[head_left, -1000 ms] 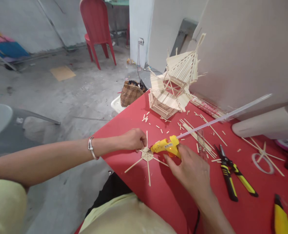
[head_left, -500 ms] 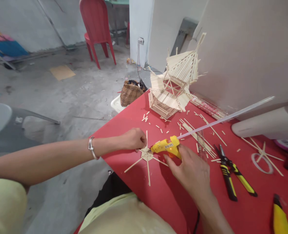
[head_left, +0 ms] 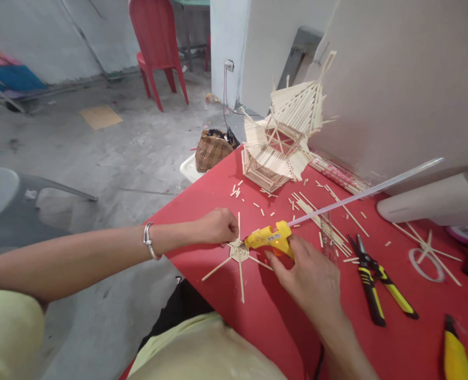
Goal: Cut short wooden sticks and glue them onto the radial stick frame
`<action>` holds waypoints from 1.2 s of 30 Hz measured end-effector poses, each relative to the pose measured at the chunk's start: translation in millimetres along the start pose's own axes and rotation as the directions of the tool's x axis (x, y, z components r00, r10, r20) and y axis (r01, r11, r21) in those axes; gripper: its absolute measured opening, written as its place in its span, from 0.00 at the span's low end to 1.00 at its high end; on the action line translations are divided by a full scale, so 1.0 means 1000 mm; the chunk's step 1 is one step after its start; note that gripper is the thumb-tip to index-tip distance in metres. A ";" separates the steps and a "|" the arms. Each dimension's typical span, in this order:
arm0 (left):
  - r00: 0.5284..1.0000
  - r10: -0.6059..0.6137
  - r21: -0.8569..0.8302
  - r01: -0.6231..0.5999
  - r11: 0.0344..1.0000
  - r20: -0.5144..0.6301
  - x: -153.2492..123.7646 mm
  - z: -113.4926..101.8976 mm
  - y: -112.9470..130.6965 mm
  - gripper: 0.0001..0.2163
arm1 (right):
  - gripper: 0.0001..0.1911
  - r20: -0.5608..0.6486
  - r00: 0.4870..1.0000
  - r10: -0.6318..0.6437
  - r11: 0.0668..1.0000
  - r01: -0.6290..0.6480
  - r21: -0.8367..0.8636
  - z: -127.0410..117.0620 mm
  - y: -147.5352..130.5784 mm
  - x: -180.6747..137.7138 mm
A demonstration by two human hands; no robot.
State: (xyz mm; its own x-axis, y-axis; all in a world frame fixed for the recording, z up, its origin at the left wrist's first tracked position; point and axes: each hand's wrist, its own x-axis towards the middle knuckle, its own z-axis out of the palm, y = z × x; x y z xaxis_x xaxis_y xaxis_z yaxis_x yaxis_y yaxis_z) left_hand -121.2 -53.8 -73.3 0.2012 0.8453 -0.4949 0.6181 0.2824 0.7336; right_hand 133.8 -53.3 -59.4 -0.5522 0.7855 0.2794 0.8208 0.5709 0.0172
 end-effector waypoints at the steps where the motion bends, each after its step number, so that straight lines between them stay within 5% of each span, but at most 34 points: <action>1: 1.000 -0.002 0.002 0.002 1.000 -0.001 0.000 0.000 -0.001 0.07 | 0.19 -0.004 1.000 0.001 1.000 -0.001 -0.002 0.000 0.000 0.000; 15: 0.995 -0.097 -0.125 0.092 0.988 -0.027 0.001 0.000 0.000 0.09 | 0.19 -0.002 1.000 0.009 0.999 -0.009 -0.032 -0.004 -0.002 0.003; 24: 0.988 -0.146 -0.454 0.149 0.878 0.043 -0.002 -0.004 -0.003 0.06 | 0.19 -0.036 0.999 -0.003 0.998 0.000 -0.069 -0.002 -0.007 0.012; 36: 0.983 -0.184 -0.424 0.164 0.891 -0.006 -0.004 -0.011 -0.003 0.04 | 0.19 -0.024 0.998 -0.051 0.989 0.047 -0.143 -0.002 -0.013 0.013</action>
State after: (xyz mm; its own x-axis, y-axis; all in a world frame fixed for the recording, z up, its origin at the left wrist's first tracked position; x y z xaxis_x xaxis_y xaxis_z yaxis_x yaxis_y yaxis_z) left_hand -132.3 -53.1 -68.0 0.0793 0.7815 -0.6188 0.2617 0.5826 0.7694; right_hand 116.0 -51.0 -54.2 -0.5896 0.7495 0.3011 0.8064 0.5673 0.1670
